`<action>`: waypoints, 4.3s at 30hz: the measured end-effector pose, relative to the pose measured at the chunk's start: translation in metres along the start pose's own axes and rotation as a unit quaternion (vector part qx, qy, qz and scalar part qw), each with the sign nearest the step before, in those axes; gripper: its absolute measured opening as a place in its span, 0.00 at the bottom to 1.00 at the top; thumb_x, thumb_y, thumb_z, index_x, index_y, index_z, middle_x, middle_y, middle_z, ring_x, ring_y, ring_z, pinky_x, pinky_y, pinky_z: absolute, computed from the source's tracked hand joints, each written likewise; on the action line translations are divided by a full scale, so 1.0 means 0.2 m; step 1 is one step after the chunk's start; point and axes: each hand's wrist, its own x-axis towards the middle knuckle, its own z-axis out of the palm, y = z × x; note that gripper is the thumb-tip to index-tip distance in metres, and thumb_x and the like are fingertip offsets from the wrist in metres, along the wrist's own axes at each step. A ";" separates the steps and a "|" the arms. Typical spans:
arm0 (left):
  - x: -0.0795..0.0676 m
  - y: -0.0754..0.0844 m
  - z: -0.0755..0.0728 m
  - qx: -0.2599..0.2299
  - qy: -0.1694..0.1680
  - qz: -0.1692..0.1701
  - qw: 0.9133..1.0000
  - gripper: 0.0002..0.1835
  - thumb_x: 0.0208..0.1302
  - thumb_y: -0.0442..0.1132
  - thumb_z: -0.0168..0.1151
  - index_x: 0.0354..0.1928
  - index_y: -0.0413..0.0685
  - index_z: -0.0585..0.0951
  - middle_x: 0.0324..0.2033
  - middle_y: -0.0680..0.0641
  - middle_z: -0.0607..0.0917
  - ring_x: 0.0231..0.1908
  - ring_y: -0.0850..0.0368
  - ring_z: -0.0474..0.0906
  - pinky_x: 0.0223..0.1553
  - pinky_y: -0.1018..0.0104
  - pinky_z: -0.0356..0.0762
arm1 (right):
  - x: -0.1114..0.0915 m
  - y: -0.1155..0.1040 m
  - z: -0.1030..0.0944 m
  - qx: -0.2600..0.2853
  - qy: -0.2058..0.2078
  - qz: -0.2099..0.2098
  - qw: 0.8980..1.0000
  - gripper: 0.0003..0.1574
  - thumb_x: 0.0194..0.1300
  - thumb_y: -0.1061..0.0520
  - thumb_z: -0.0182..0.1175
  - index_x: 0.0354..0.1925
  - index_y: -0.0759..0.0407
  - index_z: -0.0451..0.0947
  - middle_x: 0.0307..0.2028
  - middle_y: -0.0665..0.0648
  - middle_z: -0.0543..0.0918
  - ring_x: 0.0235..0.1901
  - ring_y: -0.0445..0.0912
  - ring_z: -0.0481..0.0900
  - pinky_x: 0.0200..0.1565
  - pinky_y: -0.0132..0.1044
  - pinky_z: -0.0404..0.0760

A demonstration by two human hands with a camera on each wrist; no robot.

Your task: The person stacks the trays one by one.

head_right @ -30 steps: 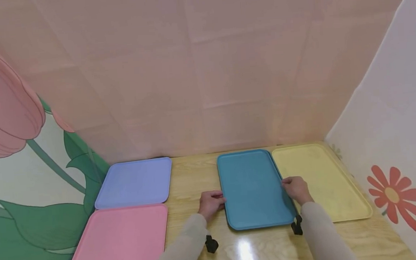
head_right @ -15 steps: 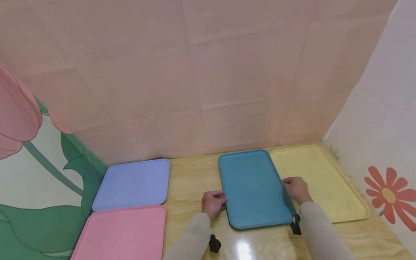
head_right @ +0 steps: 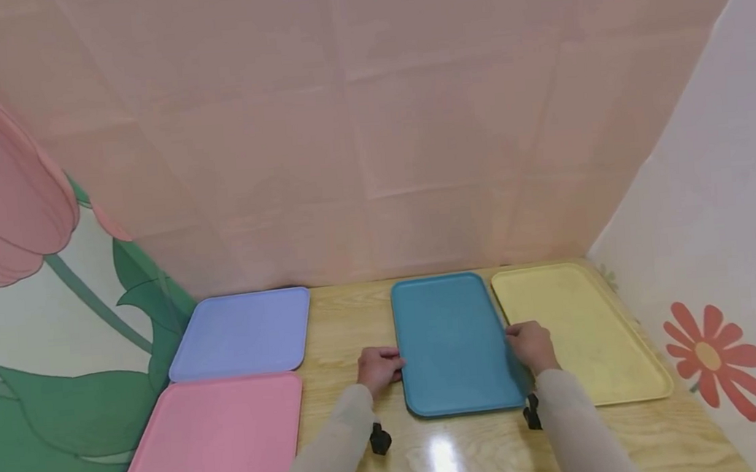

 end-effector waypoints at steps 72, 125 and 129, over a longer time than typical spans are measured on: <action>-0.02 -0.04 -0.60 -0.022 -0.033 -0.025 0.999 0.13 0.62 0.23 0.64 0.48 0.24 0.81 0.37 0.35 0.87 0.34 0.42 0.87 0.38 0.53 0.88 | -0.11 -0.26 0.26 0.119 -0.032 -0.036 0.992 0.16 0.67 0.62 0.63 0.46 0.78 0.81 0.35 0.66 0.87 0.31 0.50 0.85 0.31 0.36 0.83; -0.13 0.15 0.02 -0.009 -0.108 -0.019 0.994 0.13 0.56 0.29 0.72 0.44 0.34 0.87 0.30 0.48 0.87 0.31 0.49 0.88 0.34 0.62 0.88 | -0.20 0.14 -0.04 0.038 0.005 0.001 0.999 0.17 0.67 0.63 0.61 0.48 0.77 0.81 0.39 0.70 0.86 0.38 0.60 0.83 0.31 0.36 0.81; -0.14 0.15 0.05 -0.013 -0.115 -0.022 0.993 0.13 0.57 0.29 0.72 0.45 0.35 0.87 0.31 0.48 0.87 0.31 0.51 0.88 0.35 0.62 0.88 | -0.21 0.12 -0.02 0.039 0.012 -0.011 0.999 0.15 0.65 0.62 0.63 0.45 0.75 0.82 0.40 0.69 0.86 0.39 0.60 0.83 0.31 0.34 0.79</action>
